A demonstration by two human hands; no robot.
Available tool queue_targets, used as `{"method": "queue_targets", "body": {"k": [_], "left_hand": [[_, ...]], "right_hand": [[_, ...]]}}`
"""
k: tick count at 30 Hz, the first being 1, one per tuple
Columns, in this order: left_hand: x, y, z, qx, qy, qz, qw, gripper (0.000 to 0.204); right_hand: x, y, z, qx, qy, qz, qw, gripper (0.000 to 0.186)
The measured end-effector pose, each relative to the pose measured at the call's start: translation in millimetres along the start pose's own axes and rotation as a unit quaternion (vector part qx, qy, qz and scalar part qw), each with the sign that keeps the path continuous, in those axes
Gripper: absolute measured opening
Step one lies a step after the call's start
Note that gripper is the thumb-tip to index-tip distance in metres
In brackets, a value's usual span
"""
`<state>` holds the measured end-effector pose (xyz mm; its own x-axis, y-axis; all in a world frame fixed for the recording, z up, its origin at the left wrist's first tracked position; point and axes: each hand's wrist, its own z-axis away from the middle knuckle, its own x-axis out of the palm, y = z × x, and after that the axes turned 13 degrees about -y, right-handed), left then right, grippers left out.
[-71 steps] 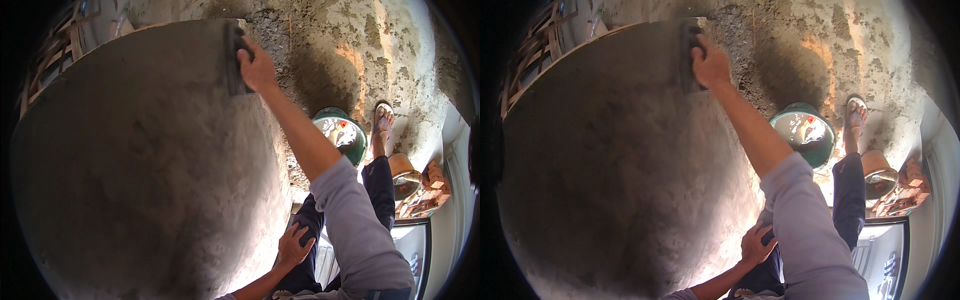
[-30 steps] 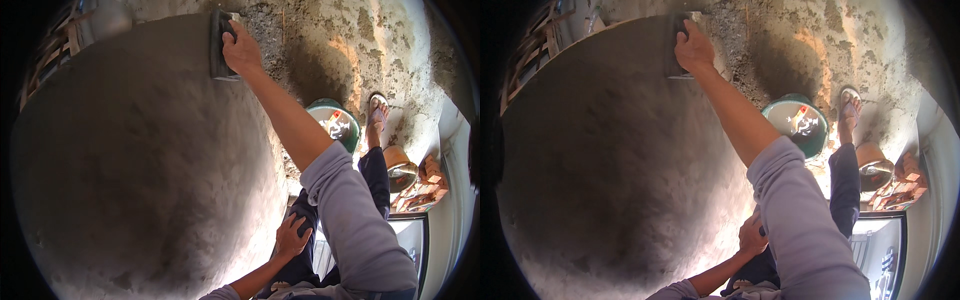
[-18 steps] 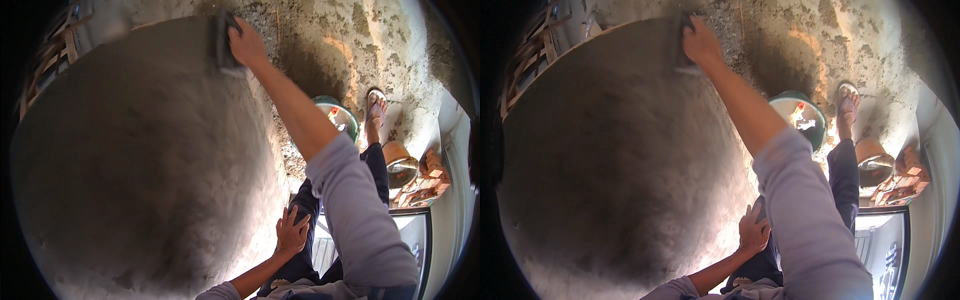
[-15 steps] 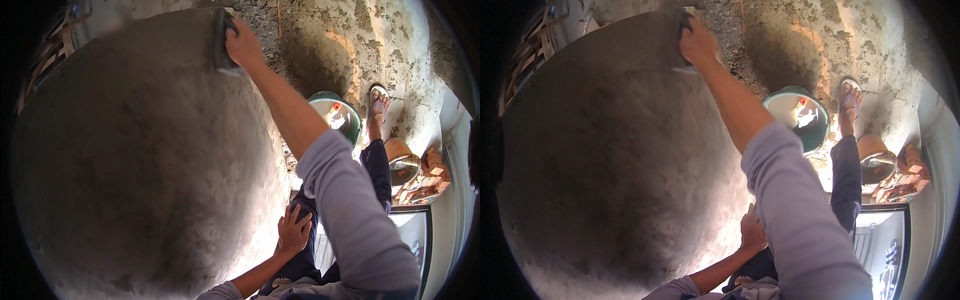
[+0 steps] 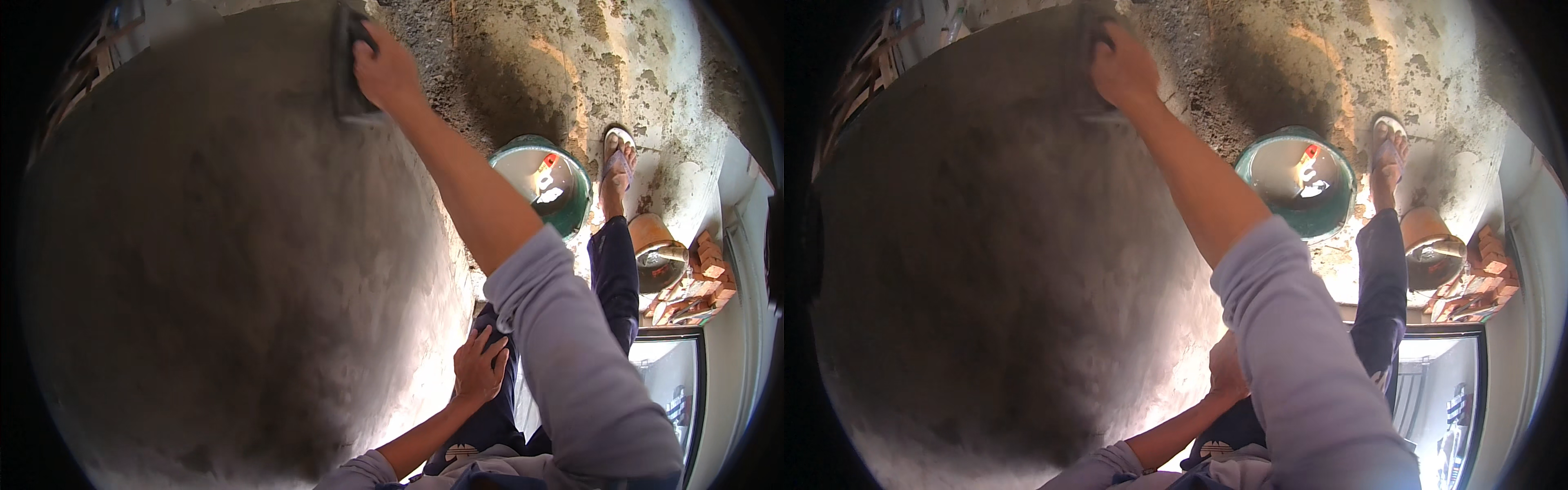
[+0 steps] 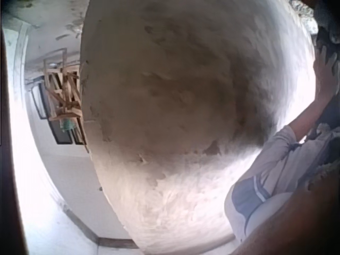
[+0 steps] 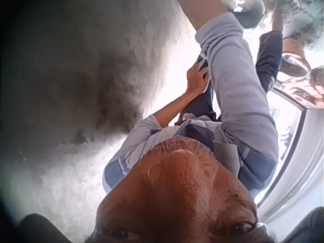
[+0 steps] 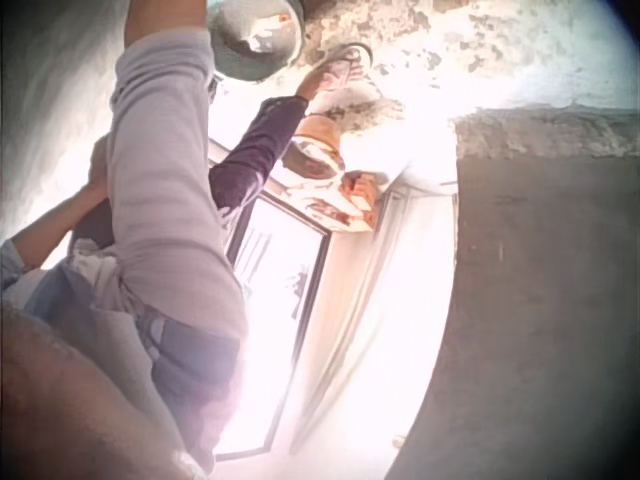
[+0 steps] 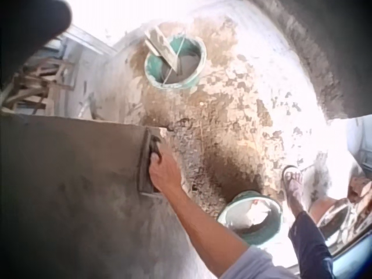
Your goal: The person smooths a freshly applied plaster surface on a wall using a hand float, dipping the tool into a bucket of water and applying pressure in circular and sweeping motions to create a uniform finish.
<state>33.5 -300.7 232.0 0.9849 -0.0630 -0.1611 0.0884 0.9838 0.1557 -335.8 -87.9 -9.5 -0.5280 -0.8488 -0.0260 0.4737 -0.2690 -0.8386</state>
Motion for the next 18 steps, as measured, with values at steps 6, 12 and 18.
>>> {"method": "queue_targets", "body": {"k": [6,12,18], "left_hand": [[0.9,4.7,1.3,0.061,0.076,-0.063,0.993,0.030],[20.9,4.9,3.1,0.059,0.071,-0.047,0.995,0.030],[28.7,4.7,8.6,0.033,0.064,-0.058,0.996,0.031]], "right_hand": [[-32.3,125.5,180.6,0.248,-0.133,0.062,0.958,0.055],[-130.4,194.2,276.6,0.364,-0.067,-0.017,0.929,0.058],[-143.2,204.8,256.1,0.374,-0.051,0.191,0.906,0.057]]}}
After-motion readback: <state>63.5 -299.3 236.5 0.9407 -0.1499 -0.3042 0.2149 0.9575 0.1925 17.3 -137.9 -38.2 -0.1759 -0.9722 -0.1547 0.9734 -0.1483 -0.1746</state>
